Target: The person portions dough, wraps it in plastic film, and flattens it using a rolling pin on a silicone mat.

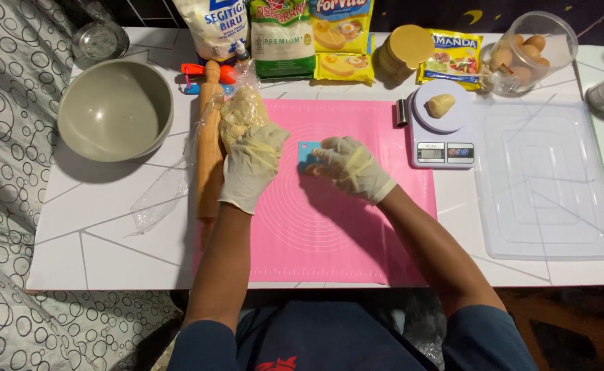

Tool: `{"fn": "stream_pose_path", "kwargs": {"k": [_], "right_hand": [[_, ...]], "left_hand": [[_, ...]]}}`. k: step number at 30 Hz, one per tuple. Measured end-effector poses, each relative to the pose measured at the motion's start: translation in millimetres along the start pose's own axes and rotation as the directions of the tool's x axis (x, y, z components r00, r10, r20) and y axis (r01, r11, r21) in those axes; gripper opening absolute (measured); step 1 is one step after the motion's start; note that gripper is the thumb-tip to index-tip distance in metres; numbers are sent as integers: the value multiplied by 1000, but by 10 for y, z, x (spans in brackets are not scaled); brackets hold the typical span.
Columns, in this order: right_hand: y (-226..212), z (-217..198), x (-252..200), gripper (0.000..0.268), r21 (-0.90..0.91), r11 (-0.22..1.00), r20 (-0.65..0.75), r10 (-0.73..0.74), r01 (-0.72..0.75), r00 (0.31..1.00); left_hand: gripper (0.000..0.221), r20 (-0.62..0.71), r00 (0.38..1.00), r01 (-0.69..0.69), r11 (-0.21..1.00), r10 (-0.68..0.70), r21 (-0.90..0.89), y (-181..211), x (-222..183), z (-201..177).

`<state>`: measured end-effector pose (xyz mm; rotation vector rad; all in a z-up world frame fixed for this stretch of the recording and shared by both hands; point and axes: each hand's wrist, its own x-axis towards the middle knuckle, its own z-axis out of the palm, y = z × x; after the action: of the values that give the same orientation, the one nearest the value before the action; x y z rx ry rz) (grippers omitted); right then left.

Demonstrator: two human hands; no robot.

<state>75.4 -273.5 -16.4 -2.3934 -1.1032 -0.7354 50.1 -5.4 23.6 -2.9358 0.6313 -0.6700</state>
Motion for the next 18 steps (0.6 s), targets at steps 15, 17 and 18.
{"fn": "stream_pose_path", "kwargs": {"k": [15, 17, 18], "right_hand": [[-92, 235, -324, 26, 110, 986, 432, 66, -125, 899], [-64, -140, -377, 75, 695, 195, 658, 216, -692, 721], [-79, -370, -270, 75, 693, 194, 660, 217, -694, 720]], "left_hand": [[11, -60, 994, -91, 992, 86, -88, 528, -178, 521], [20, -2, 998, -61, 992, 61, -106, 566, -187, 369], [20, -1, 998, -60, 992, 60, -108, 587, -181, 271]]}}
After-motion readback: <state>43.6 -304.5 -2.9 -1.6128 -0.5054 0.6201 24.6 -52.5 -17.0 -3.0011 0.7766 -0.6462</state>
